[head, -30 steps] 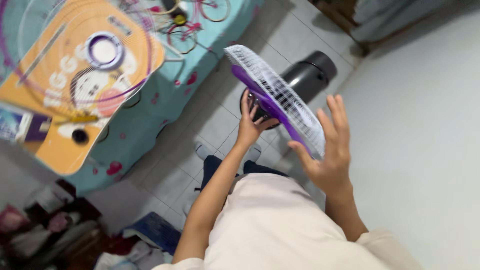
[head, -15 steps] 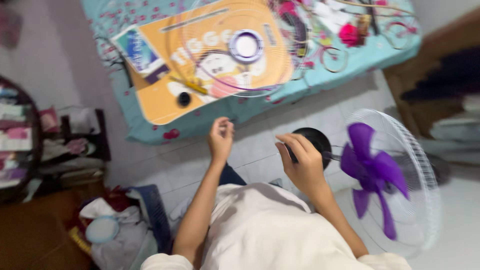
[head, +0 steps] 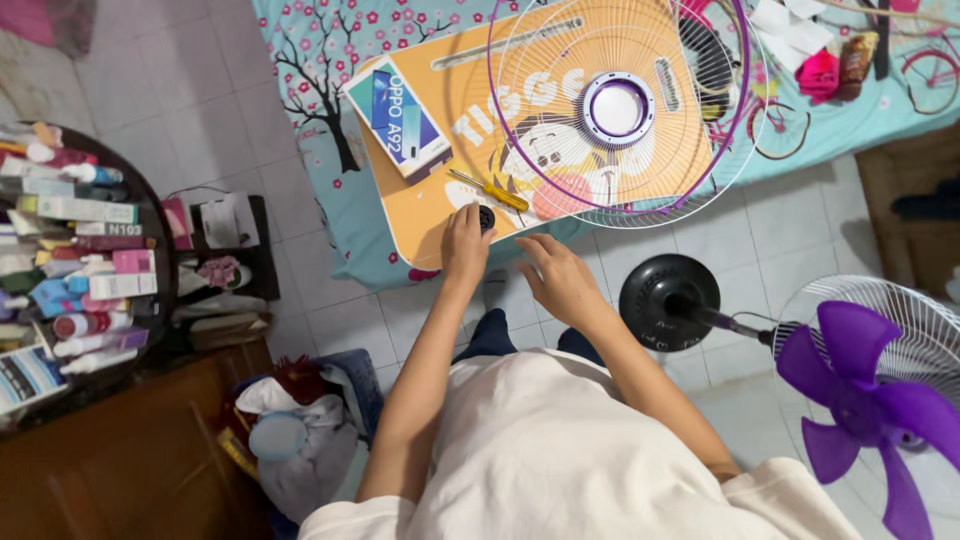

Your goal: The person assembles an electric fan by attaching the front grille, inserting the purple fan blade, and securing the rear grille. They use a screwdriver to tighten the central nut and complete the assembly.

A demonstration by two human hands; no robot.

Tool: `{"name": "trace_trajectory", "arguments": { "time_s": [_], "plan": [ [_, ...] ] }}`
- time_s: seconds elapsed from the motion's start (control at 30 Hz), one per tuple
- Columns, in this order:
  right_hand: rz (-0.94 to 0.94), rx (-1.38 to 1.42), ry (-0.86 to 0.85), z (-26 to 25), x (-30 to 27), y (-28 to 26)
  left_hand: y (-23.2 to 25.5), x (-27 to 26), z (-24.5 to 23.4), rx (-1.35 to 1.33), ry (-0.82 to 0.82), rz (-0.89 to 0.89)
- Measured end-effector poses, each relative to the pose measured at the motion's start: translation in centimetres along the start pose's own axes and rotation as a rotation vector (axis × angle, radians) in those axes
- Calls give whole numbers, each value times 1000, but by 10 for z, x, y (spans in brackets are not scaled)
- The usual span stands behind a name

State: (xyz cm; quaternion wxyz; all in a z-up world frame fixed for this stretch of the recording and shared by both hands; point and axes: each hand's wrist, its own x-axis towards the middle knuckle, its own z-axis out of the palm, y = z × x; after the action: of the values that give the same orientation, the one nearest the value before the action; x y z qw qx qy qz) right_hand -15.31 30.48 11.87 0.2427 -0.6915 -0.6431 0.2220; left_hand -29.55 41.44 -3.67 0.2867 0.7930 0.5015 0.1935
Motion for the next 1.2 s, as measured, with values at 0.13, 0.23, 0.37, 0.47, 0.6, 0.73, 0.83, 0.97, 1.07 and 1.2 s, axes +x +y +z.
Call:
{"name": "trace_trajectory", "arguments": {
  "time_s": [0.13, 0.23, 0.37, 0.47, 0.6, 0.73, 0.83, 0.97, 1.07, 1.2],
  "plan": [
    [100, 33, 31, -14, 6, -6, -1, 2, 2, -194, 169, 72],
    [27, 160, 156, -35, 8, -13, 17, -1, -2, -1151, -238, -277],
    [-103, 181, 226, -66, -7, -11, 49, -6, -13, -1412, -693, -354],
    [176, 303, 168, -85, -25, 0, 85, -7, -14, -1500, -802, -395],
    [293, 331, 484, -97, -64, 8, 142, -22, -7, -1589, -784, -436],
    [190, 40, 692, -106, -115, 11, 187, -46, 9, -1529, -876, -507],
    [233, -56, 759, -117, -148, 19, 217, -63, 30, -1470, -867, -415],
    [331, -73, 777, -145, -205, 24, 258, -88, 61, -1378, -1012, -424],
    [434, -299, 893, -168, -263, 16, 287, -115, 87, -1257, -1069, -393],
    [580, -782, 998, -215, -356, 13, 321, -160, 128, -1144, -1102, -373]
  ]
}}
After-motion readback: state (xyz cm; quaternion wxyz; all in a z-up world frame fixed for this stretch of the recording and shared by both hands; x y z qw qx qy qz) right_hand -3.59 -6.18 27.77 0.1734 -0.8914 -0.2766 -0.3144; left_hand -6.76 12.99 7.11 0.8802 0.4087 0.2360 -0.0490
